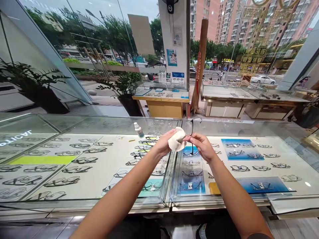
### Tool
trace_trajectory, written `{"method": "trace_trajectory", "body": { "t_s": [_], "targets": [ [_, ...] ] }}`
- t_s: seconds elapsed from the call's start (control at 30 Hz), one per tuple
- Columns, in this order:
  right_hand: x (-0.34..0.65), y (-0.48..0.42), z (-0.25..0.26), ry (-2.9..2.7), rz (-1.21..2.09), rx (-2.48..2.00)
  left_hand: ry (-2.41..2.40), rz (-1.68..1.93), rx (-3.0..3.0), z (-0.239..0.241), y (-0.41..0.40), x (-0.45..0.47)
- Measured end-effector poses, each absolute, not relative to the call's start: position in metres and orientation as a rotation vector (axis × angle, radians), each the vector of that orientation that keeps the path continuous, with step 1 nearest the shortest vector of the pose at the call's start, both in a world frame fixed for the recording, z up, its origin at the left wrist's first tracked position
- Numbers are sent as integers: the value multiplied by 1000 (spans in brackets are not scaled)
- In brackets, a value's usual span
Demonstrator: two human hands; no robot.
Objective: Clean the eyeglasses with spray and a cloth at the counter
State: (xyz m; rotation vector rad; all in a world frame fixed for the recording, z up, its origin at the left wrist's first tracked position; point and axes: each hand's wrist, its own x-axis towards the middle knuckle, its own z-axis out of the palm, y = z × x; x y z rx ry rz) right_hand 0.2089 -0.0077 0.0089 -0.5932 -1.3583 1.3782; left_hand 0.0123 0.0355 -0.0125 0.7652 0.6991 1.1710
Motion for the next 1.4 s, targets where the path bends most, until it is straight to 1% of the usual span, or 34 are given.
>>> {"method": "trace_trajectory", "body": {
  "t_s": [0.2, 0.37, 0.5, 0.67, 0.73, 0.83, 1.0, 1.13, 1.27, 1.4],
  "targets": [
    [210, -10, 14, -1386, 1265, -603, 780, 1127, 764, -9, 29, 18],
    [213, -10, 15, -1451, 1269, -651, 897, 1066, 940, -14, 30, 18],
    [214, -11, 16, -1543, 1333, -667, 928, 1008, 1038, -17, 29, 18],
    [215, -12, 18, -1343, 1393, -649, 1020, 979, 1095, -13, 26, 19],
    [216, -11, 19, -1231, 1391, -658, 1084, 1019, 1054, -10, 27, 19],
    [218, -7, 19, -1122, 1319, -697, 1132, 1083, 1070, -7, 30, 17],
    [219, -3, 16, -1187, 1160, -733, 987, 958, 1330, -6, 25, 19],
    [218, -5, 12, -1319, 1118, -773, 980, 1129, 1447, -5, 14, 26],
    [217, -7, 15, -1319, 1090, -768, 1065, 1323, 1475, -3, 12, 25],
    [218, -8, 18, -1231, 1108, -742, 961, 1336, 1485, -3, 18, 21]
  ]
}}
